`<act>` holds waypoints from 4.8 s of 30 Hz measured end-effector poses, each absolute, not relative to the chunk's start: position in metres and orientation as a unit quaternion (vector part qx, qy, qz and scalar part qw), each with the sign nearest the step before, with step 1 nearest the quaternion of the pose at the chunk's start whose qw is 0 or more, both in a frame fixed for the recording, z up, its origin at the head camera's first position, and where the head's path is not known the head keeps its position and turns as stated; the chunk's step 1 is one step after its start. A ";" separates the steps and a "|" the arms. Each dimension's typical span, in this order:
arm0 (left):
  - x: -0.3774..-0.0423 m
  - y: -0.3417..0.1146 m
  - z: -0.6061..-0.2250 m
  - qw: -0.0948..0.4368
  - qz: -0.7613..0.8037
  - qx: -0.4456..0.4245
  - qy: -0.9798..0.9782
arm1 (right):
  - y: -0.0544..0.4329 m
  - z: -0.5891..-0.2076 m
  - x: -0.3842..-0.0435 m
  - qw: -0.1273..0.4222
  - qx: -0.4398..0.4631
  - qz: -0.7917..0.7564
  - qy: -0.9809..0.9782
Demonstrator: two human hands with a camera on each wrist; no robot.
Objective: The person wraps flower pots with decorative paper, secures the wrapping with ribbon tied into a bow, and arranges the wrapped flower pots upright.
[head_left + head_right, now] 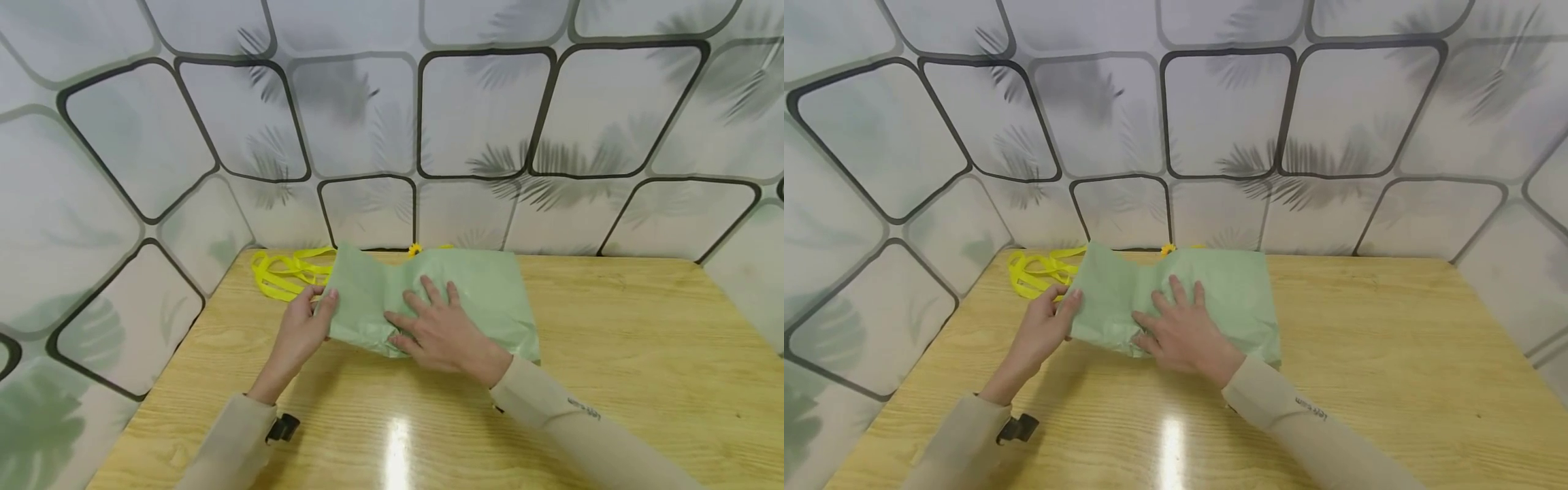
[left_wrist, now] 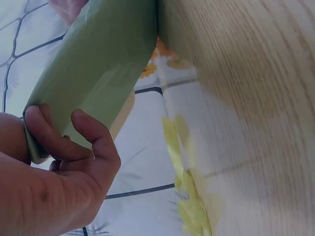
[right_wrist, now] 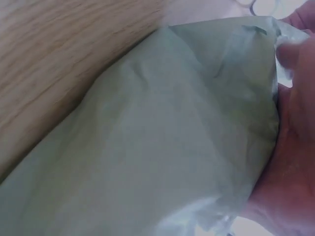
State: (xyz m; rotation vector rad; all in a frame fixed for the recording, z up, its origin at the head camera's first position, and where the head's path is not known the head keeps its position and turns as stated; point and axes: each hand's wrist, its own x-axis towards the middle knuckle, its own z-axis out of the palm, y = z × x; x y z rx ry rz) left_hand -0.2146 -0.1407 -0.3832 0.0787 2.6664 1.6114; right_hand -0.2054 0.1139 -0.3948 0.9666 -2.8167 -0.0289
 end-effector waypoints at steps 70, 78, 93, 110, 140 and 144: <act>-0.177 -0.060 -0.417 0.086 0.804 -0.139 0.571 | 0.167 -0.398 -0.210 0.063 0.284 0.095 -0.952; -0.163 -0.061 -0.413 0.099 0.822 -0.152 0.540 | 0.172 -0.397 -0.217 0.071 0.335 0.115 -0.932; -0.155 -0.055 -0.416 0.085 0.821 -0.151 0.544 | 0.174 -0.401 -0.199 0.237 0.425 -0.034 -0.873; -0.163 -0.047 -0.412 0.024 0.774 -0.207 0.598 | 0.147 -0.399 -0.200 0.194 0.449 -0.038 -0.872; -0.170 -0.049 -0.403 0.010 0.629 0.004 0.777 | 0.175 -0.403 -0.200 0.160 0.384 0.115 -0.902; -0.174 -0.043 -0.400 0.000 0.546 0.066 0.835 | 0.179 -0.403 -0.199 0.129 0.375 0.150 -0.906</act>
